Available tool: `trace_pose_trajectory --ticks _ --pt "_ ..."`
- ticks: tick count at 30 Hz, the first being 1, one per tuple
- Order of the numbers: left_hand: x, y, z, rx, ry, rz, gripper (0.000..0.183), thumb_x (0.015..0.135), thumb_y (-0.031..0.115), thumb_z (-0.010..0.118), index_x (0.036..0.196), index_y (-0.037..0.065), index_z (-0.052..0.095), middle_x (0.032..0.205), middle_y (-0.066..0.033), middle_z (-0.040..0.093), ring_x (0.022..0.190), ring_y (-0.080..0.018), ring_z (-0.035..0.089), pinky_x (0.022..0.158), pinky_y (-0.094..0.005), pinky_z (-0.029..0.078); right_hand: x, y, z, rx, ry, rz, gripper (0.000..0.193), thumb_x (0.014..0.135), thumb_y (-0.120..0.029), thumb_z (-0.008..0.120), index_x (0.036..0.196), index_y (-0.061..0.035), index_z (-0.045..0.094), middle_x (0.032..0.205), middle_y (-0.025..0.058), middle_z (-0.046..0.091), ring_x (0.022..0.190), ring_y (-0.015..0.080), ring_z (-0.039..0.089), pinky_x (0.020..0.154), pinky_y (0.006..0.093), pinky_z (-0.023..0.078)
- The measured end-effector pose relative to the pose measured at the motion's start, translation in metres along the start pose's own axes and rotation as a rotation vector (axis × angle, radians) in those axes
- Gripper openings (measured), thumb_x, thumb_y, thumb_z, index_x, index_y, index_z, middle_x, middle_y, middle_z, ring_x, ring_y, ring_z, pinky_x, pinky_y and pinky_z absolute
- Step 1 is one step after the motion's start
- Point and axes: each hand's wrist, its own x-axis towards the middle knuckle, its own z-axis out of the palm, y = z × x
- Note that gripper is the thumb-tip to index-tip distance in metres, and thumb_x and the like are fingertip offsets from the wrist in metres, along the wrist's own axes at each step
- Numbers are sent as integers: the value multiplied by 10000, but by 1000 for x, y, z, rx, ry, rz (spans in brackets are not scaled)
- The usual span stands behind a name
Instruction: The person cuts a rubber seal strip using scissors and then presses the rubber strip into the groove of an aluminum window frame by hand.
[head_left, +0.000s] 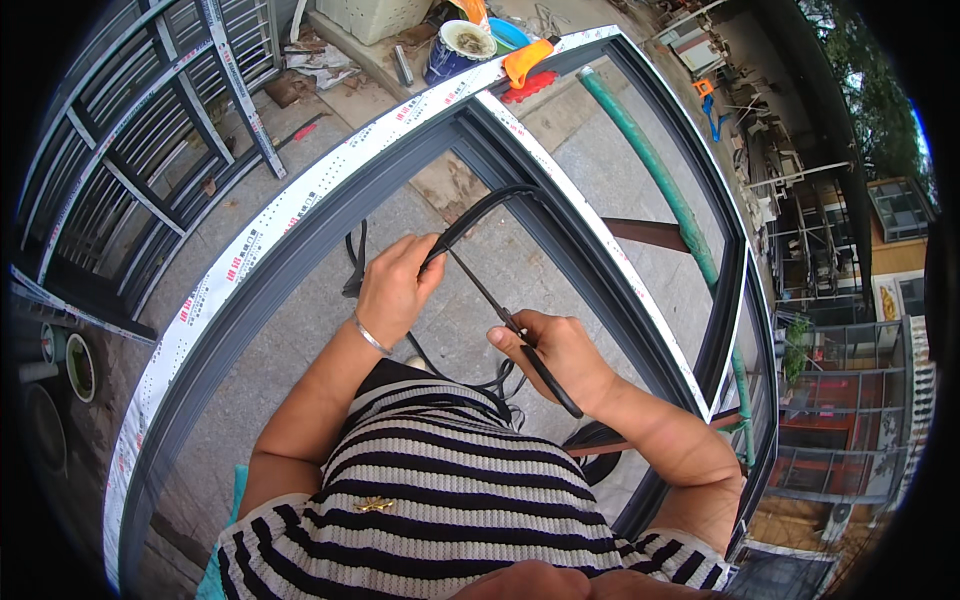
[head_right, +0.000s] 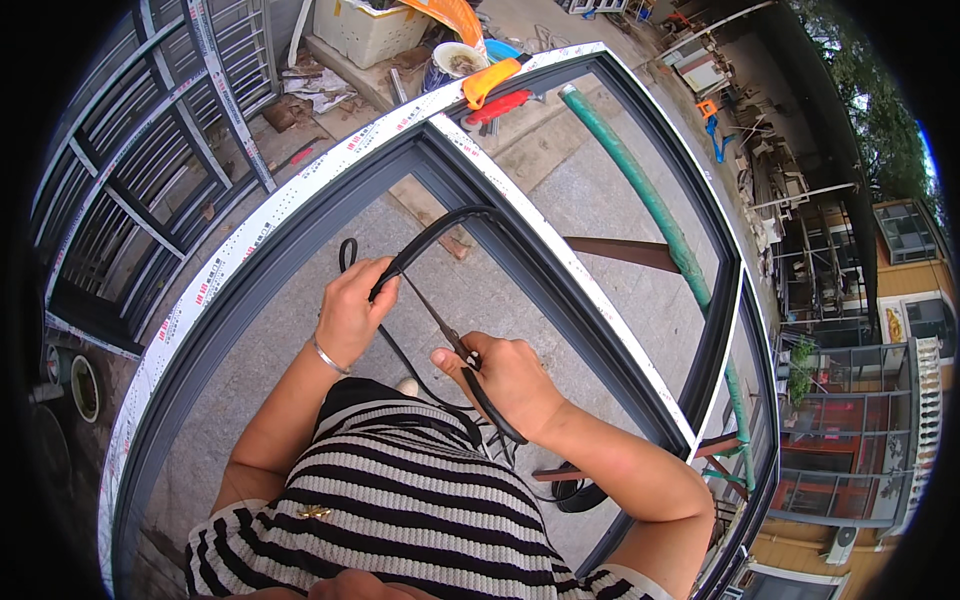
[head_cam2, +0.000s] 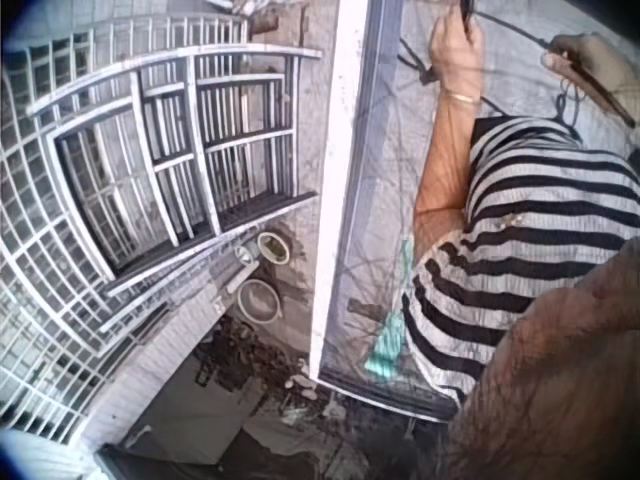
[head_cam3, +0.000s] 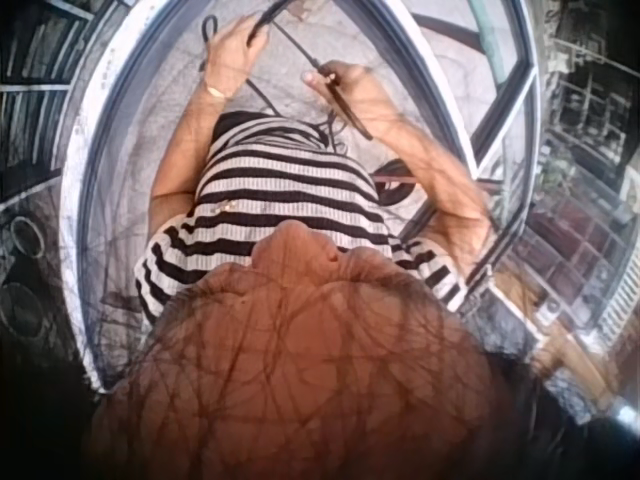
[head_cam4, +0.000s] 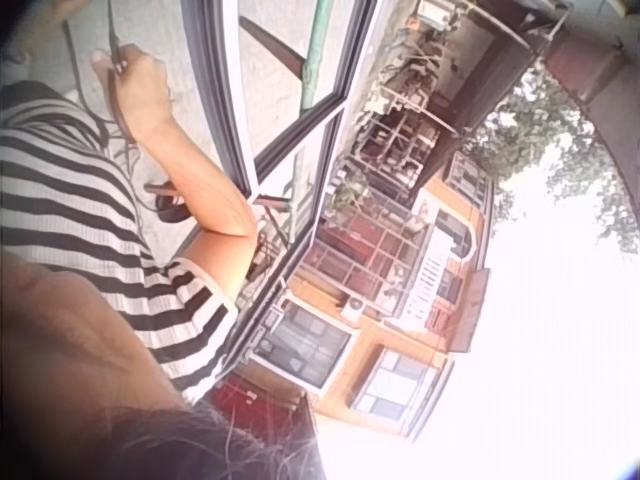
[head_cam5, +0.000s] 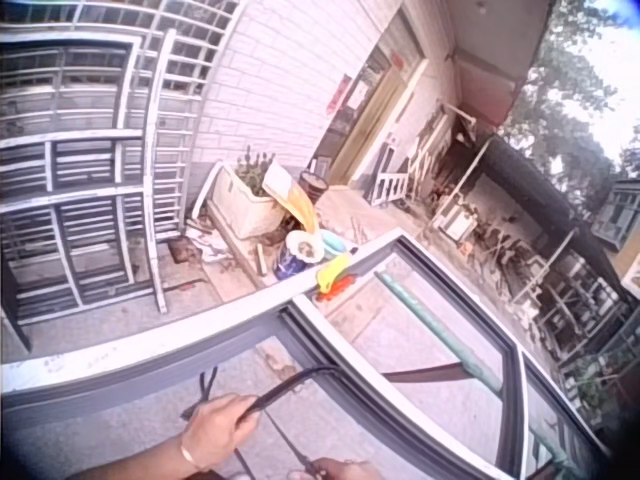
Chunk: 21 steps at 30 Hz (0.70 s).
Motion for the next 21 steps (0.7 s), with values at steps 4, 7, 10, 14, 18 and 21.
trace_pose_trajectory --ticks 4,7,10,14,18,21 --pt "1 0 -1 -49 -18 -12 230 895 27 717 1112 -36 673 902 -188 662 746 -371 662 653 -406 526 1 2 0 -38 16 -3 452 1018 -391 663 934 52 707 541 178 535 468 252 532 508 400 456" --pt "2 3 -2 -134 -36 -86 224 902 24 710 1115 -37 675 910 -191 669 733 -358 655 655 -391 520 2 3 0 -43 51 -60 428 1021 -362 663 931 54 707 536 181 537 457 263 541 500 406 459" --pt "2 4 -2 -163 -56 -116 216 907 30 707 1110 -37 675 912 -188 674 742 -346 657 662 -380 515 1 7 2 -48 72 -89 400 1020 -331 667 922 55 705 530 179 537 451 272 552 496 407 463" --pt "1 9 -5 -178 -68 -149 208 914 40 702 1105 -39 675 910 -185 679 762 -327 668 676 -374 518 0 19 8 -86 126 -186 383 1015 -307 677 904 59 700 519 178 533 435 276 543 480 402 457" --pt "-3 9 -8 -182 -93 -165 226 914 32 703 1126 -40 675 903 -153 691 754 -246 667 682 -337 524 -1 23 12 -113 152 -216 368 1003 -292 693 884 56 697 519 186 545 433 296 575 472 398 469" --pt "-4 6 -7 -164 -105 -158 246 912 19 707 1150 -34 676 892 -116 695 749 -175 656 685 -301 522 2 30 14 -136 182 -258 360 993 -290 705 879 52 697 522 192 555 445 314 605 475 399 485"
